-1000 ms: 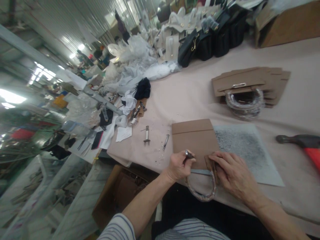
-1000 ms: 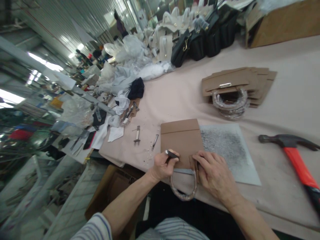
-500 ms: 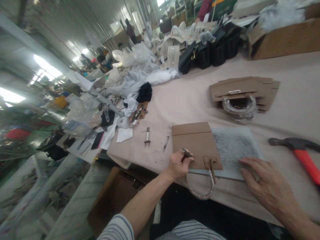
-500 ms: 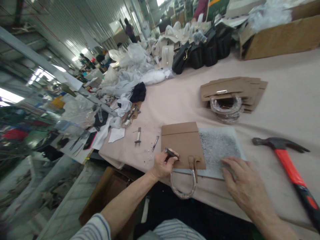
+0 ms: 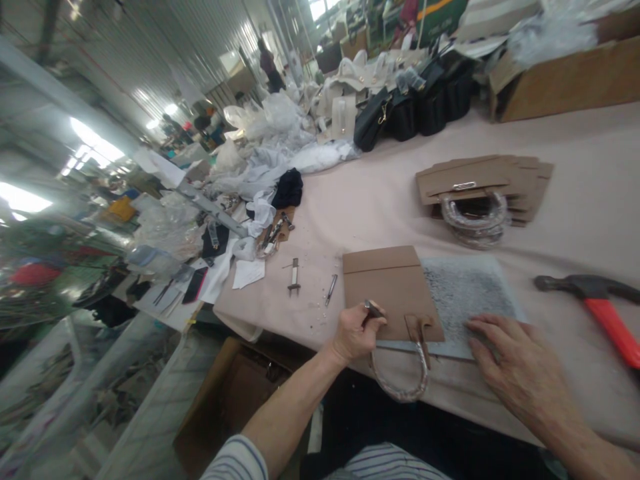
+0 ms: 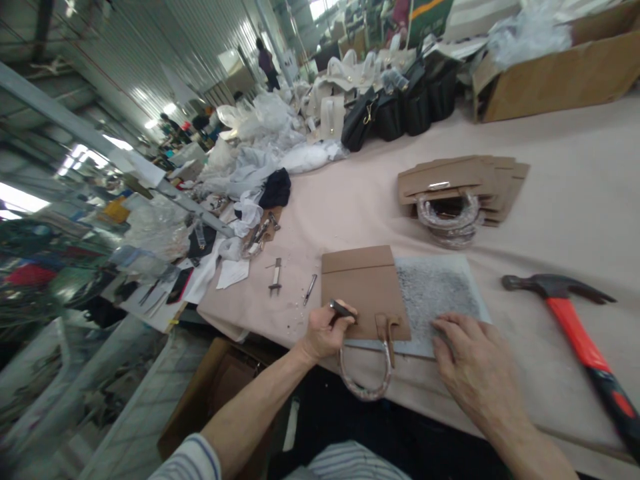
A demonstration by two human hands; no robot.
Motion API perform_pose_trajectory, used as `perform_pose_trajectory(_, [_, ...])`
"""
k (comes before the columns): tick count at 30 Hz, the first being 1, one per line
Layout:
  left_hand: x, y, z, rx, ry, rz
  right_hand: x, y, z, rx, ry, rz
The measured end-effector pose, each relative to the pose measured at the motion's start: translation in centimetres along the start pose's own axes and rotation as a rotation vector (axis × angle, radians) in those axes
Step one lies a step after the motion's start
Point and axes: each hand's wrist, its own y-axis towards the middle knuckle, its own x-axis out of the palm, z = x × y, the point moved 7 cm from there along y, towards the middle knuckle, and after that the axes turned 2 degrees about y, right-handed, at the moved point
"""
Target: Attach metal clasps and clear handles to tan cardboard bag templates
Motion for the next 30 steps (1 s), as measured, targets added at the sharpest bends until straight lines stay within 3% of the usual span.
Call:
perform_pose_trajectory(3, [0.0, -0.1, -0.2, -0.024, -0.007, 0.002, 0.0, -0.1, -0.1, 0.026, 0.015, 0.017])
perform_pose_trajectory(7, [0.3, -0.3, 0.6, 0.109, 0.031, -0.048, 0.5, -0.6, 0.1, 0.046, 0.007, 0.035])
perform_pose_trajectory(12, [0.2, 0.2, 0.3, -0.002, 0.003, -0.019, 0.7, -0.8, 0.3, 0.08, 0.016, 0.013])
perform_pose_trajectory(20, [0.3, 0.0, 0.8, 0.058, 0.054, -0.03, 0.5, -0.8, -0.1, 0.063, 0.016, 0.062])
perform_pose_trajectory(24, [0.1, 0.2, 0.3, -0.02, 0.024, -0.014, 0.6, -0.9, -0.3, 0.039, -0.004, 0.04])
perform_pose_trajectory(27, [-0.1, 0.4, 0.0, -0.084, -0.023, 0.011, -0.1, -0.8, -0.5, -0.012, 0.003, 0.04])
perform_pose_trajectory(30, [0.0, 0.4, 0.2, -0.061, -0.021, 0.001, -1.9, -1.0, 0.6, -0.006, -0.036, 0.105])
